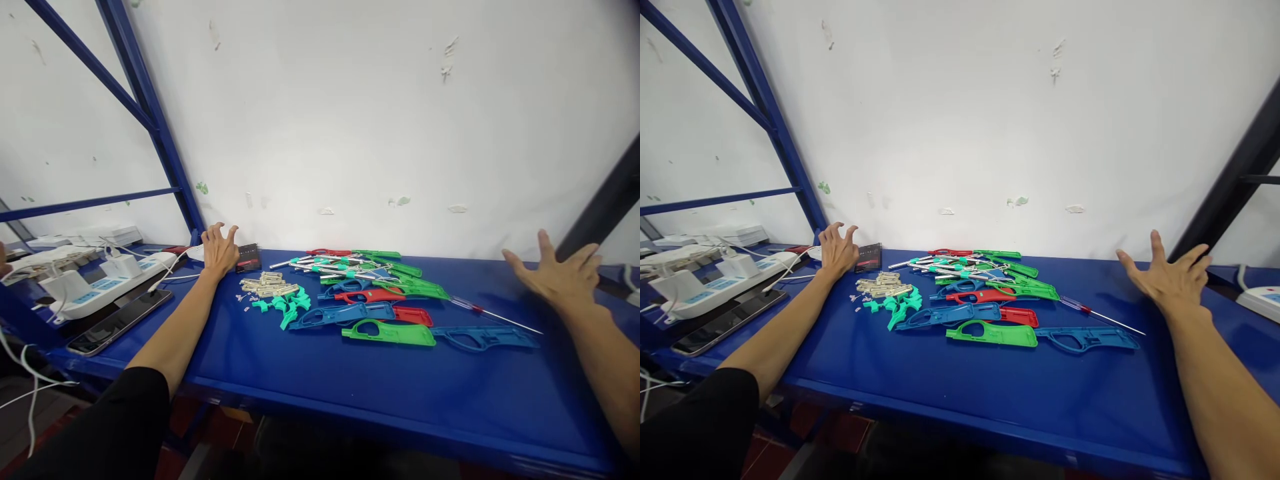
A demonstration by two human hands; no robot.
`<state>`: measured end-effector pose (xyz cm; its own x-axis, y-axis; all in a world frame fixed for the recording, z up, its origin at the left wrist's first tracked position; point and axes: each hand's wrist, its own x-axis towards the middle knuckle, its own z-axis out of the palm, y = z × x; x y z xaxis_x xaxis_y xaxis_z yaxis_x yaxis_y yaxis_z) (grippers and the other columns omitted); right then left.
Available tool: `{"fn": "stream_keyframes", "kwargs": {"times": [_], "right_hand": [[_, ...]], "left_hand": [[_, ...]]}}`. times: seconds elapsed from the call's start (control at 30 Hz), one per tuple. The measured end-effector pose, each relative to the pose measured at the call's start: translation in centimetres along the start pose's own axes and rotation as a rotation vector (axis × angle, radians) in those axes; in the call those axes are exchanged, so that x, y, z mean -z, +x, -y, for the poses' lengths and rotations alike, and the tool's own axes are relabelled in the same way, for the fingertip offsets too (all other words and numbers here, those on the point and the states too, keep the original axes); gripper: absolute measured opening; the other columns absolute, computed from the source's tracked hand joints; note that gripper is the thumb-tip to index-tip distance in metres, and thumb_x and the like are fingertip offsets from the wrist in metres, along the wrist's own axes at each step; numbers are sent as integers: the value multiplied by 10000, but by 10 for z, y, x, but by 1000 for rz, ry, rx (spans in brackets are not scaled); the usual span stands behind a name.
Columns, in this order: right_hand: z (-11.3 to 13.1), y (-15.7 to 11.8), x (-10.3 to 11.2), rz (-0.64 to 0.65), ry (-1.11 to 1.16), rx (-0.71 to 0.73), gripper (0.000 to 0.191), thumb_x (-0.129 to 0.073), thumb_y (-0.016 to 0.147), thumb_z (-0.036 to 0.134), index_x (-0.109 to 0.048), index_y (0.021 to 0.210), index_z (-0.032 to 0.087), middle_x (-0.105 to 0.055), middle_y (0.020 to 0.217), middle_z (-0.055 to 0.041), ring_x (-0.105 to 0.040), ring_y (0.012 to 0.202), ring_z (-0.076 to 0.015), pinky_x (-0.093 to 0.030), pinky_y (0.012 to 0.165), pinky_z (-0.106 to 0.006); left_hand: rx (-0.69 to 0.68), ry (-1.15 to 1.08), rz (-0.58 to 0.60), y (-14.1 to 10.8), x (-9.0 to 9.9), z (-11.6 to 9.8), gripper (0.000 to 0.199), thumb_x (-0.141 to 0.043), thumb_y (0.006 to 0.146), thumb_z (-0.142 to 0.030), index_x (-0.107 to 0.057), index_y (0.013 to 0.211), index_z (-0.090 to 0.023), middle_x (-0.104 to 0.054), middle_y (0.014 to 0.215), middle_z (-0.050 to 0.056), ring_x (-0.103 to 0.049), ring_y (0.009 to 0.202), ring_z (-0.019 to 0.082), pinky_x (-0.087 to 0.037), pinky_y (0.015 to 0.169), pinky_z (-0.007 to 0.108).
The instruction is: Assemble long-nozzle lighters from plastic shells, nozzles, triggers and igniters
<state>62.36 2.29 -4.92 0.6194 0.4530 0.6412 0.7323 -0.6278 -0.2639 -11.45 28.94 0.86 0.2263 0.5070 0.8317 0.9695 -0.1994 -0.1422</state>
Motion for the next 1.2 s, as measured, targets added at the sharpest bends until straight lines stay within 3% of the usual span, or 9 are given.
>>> {"fn": "stream_keyframes", "kwargs": {"times": [0.47,0.57,0.97,1.2], "right_hand": [[-6,4,-9,113,-18,-27,616,-707,1004,458,-529,1557,251,-446,1680,-133,-480,1489,-383,-399,1200,-681],[-6,1,-10,96,-28,-21,632,-703,1005,460,-513,1571,254,-427,1694,-135,-464,1502,-389,-384,1208,-688],[2,-3,-2,-2,-132,58,524,-700,1015,444,-591,1477,221,-586,1536,-132,-629,1324,-321,-541,1085,-588],[8,-3,5,-58,-150,138,523,-700,1016,441,-591,1477,220,-583,1541,-132,-625,1331,-323,-538,1090,-589]], "left_hand": [[-42,-5,-1,-3,1,0,446,-714,1033,-371,-617,1432,-198,-559,1542,134,-584,1371,343,-515,1131,606],[-23,8,-13,-2,1,0,432,-708,1038,-370,-622,1425,-200,-561,1535,135,-600,1350,338,-528,1118,597],[8,15,-30,-2,0,0,425,-705,1041,-384,-626,1407,-183,-609,1463,133,-650,1267,310,-577,1056,550],[27,37,-7,-2,1,0,426,-705,1041,-384,-625,1406,-180,-615,1453,133,-656,1256,306,-583,1047,542]]}}
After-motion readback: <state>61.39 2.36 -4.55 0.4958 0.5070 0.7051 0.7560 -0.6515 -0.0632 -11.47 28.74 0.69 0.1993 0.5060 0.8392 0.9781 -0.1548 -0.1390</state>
